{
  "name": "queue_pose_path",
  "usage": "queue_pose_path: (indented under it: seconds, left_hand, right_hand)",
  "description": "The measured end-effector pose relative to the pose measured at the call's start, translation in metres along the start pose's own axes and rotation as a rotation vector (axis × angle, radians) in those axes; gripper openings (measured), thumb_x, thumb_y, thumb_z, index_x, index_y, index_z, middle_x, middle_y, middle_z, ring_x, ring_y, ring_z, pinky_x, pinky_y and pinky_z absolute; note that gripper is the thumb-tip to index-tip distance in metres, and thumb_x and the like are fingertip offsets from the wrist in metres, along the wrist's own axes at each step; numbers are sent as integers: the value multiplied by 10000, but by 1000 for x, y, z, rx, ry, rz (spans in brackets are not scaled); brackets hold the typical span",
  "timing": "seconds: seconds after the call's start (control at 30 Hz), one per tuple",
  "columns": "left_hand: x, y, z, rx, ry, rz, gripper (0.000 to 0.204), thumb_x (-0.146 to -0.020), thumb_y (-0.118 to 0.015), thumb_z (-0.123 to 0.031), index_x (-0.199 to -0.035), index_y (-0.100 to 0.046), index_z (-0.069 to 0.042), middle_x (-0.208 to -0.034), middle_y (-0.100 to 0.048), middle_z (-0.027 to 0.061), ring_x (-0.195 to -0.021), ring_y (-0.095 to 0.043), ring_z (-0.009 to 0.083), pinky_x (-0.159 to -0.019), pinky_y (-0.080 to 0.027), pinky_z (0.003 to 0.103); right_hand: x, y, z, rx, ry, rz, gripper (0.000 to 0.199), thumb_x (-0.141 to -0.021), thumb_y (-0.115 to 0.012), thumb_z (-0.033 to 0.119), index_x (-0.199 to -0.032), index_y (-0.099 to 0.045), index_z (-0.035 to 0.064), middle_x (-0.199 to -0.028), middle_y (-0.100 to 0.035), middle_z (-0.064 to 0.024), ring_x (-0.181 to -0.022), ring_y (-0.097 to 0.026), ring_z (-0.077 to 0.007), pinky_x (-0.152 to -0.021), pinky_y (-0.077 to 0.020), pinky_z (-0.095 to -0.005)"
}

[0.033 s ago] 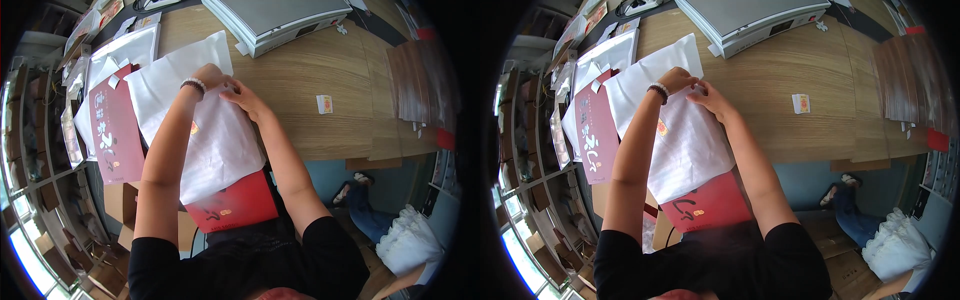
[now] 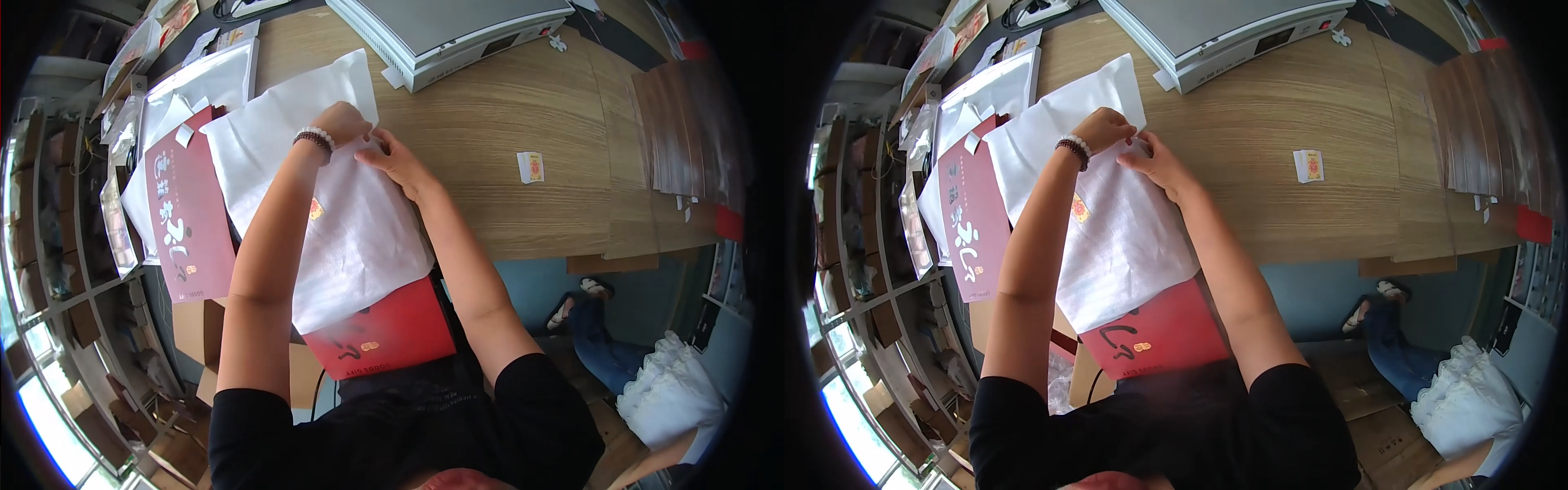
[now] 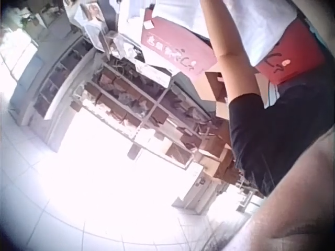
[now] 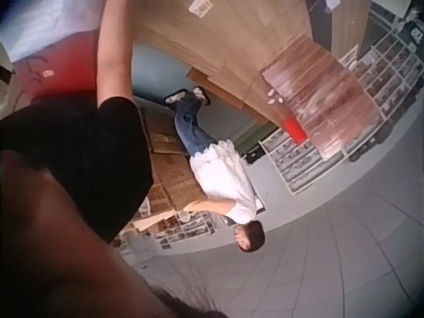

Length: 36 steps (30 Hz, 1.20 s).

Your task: Packing gift boxes with paper and placing them into bags.

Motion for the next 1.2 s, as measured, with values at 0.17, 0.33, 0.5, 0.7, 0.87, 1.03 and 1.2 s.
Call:
queue_pose_path:
  seconds: [0.17,0.33,0.5,0.7,0.87,1.03,1.2]
  left_hand:
    - [25,20,-44,-209,-262,-347,220,-821,-583,-216,-856,-656,-12,-799,-656,155,-776,-638,285,-707,-484,352]
    - [42,27,-53,-140,-298,-546,115,-831,-530,-127,-813,-596,-35,-844,-600,117,-816,-569,342,-703,-468,412]
    - [62,27,-79,-163,-416,-660,146,-839,-574,-135,-843,-612,6,-810,-620,162,-757,-605,326,-684,-475,369]
    - [65,33,-59,-28,-368,-710,132,-830,-586,-129,-832,-605,1,-789,-614,143,-721,-601,305,-658,-475,349]
    - [61,34,-56,59,-350,-777,112,-826,-563,-119,-797,-581,-13,-780,-591,153,-732,-577,348,-658,-463,402]
    - [49,32,-44,45,-321,-844,120,-823,-573,-130,-792,-589,-14,-768,-587,157,-715,-570,357,-644,-456,410]
    - [41,30,-37,51,-301,-853,121,-818,-582,-138,-784,-593,-23,-767,-590,149,-716,-568,353,-643,-444,419]
  right_hand:
    - [18,8,5,-76,260,-136,677,-826,-644,311,-1341,-338,-5,-1331,-393,-199,-1253,-365,-261,-1039,-283,-343]
    - [28,-2,13,36,333,-96,567,-903,-552,222,-1376,-296,41,-1366,-355,-165,-1293,-296,-229,-1060,-233,-321]
    - [39,2,16,97,399,-189,562,-889,-566,155,-1370,-296,48,-1356,-362,-153,-1271,-319,-235,-1046,-255,-318]
    - [47,15,24,62,437,-385,304,-815,-656,136,-1071,-582,-10,-1098,-554,-120,-953,-522,-149,-813,-419,-279]
    - [32,22,16,-339,328,-394,149,-807,-668,126,-895,-672,5,-797,-631,-46,-689,-563,-87,-639,-439,-214]
    - [33,36,40,-14,496,-586,90,-808,-647,78,-829,-674,-5,-757,-632,-29,-687,-555,-74,-646,-444,-230]
    - [24,40,37,-75,499,-567,88,-811,-638,78,-829,-647,-8,-738,-619,-31,-667,-544,-81,-638,-440,-242]
Point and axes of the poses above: each hand's wrist, its own x-axis away from the middle knuckle, its own y-axis out of the back of the hand, z = x × y, the point moved 10 cm from there along -x, towards the middle knuckle
